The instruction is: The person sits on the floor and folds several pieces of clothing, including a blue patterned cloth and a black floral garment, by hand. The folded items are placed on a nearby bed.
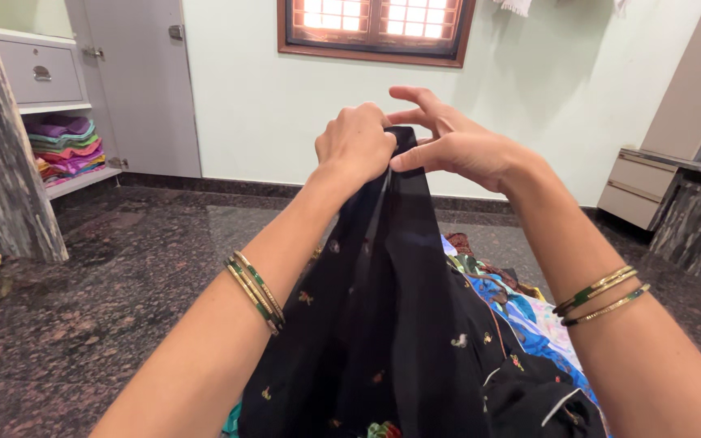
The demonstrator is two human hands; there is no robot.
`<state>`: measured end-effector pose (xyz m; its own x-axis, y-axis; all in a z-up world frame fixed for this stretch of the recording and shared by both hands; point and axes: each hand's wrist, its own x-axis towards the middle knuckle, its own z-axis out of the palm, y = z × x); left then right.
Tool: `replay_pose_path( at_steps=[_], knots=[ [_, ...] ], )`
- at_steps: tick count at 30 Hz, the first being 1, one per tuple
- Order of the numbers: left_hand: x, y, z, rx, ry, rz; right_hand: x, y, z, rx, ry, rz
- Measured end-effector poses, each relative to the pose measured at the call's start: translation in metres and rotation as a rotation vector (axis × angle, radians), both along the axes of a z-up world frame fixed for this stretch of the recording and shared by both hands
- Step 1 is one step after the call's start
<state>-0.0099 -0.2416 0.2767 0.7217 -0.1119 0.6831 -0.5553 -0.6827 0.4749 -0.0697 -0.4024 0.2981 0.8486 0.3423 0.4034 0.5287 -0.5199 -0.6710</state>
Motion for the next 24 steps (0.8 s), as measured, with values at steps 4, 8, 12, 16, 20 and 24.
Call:
replay_pose_path(
  at_steps=[4, 8, 12, 16, 20, 24],
  knots=[
    [0.001, 0.0, -0.003, 0.016, 0.001, -0.004, 0.023, -0.006, -0.014, -0.023, -0.151, -0.175],
    [0.012, 0.002, -0.014, 0.046, -0.146, 0.008, 0.05, -0.013, -0.028, 0.155, -0.259, -0.205],
    [0.041, 0.008, -0.029, -0.019, -0.091, -0.003, 0.063, -0.011, -0.03, 0.241, -0.279, -0.149],
    [0.066, 0.014, -0.031, -0.532, 0.193, -0.453, 0.054, 0.005, -0.028, 0.205, -0.286, -0.207],
    [0.063, 0.021, -0.023, -0.281, 0.077, -0.304, 0.039, 0.017, -0.021, 0.054, -0.217, -0.237],
    [0.039, 0.015, -0.018, -0.076, 0.082, -0.2, 0.043, 0.026, -0.026, -0.016, -0.217, -0.083]
  ],
)
